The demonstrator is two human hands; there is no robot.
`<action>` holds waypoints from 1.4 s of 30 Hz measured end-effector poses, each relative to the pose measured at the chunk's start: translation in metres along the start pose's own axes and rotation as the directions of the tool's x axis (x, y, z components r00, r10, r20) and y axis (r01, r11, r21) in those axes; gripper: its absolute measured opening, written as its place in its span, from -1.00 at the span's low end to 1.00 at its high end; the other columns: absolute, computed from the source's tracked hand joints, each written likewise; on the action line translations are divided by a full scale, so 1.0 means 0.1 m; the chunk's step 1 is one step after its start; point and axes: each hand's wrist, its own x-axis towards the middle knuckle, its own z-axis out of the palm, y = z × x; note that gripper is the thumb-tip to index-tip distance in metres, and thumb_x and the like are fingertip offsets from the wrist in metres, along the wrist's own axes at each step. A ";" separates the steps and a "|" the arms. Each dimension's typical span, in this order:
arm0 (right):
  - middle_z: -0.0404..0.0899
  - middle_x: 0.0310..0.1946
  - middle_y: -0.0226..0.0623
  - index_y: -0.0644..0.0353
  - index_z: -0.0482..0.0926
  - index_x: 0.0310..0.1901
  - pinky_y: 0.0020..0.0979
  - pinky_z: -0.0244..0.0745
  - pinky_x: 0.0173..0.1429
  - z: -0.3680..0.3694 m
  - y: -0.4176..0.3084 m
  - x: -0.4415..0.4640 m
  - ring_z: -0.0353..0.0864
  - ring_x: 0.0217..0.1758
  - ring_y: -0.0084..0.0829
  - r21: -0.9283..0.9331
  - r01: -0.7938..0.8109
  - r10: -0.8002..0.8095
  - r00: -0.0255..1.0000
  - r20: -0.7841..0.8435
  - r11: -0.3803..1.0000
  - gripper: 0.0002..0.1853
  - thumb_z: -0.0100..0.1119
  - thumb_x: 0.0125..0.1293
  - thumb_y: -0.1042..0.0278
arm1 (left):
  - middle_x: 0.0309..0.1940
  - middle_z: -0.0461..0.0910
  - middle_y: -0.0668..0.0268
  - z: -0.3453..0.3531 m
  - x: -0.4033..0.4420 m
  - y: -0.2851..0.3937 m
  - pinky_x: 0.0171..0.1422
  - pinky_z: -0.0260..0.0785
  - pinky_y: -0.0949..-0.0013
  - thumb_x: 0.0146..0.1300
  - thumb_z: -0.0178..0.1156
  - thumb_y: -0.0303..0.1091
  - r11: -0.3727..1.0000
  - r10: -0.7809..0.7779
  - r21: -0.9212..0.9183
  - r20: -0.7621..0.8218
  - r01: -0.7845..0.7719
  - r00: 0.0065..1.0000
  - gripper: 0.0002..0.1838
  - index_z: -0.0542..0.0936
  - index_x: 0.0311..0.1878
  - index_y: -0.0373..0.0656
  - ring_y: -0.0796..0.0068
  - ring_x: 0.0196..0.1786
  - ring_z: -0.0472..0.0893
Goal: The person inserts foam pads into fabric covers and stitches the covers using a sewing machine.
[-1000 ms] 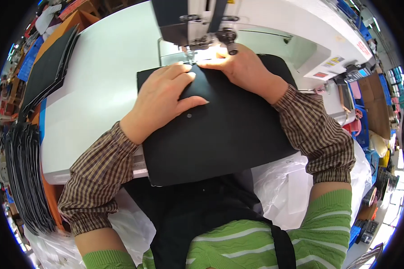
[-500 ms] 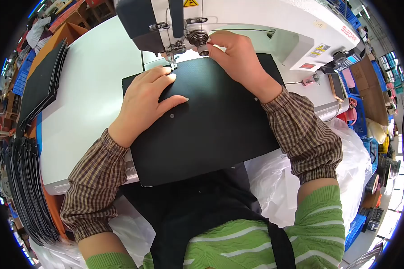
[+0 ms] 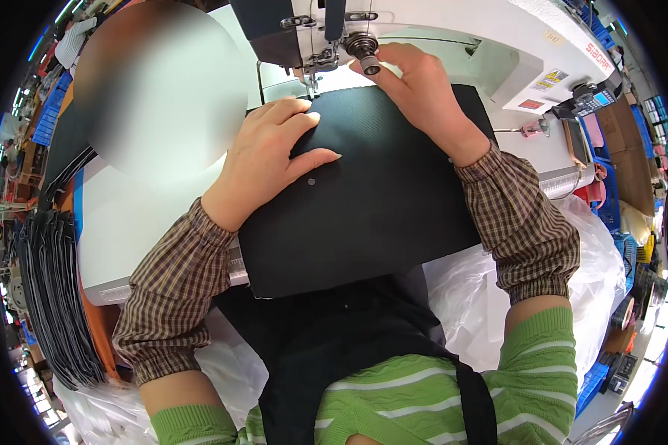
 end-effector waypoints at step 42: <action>0.81 -0.29 -0.14 0.38 0.79 -0.04 -0.36 0.60 -0.14 -2.66 2.77 -1.88 0.75 -0.30 -0.28 -0.169 -0.925 0.792 0.380 -0.478 0.341 -0.47 0.44 0.27 -0.04 | 0.34 0.59 0.17 0.41 -0.14 0.20 0.63 0.24 -0.03 0.24 0.41 -0.38 0.992 0.026 -0.126 0.155 -0.006 0.988 -0.55 0.67 0.21 -0.22 0.06 0.50 0.47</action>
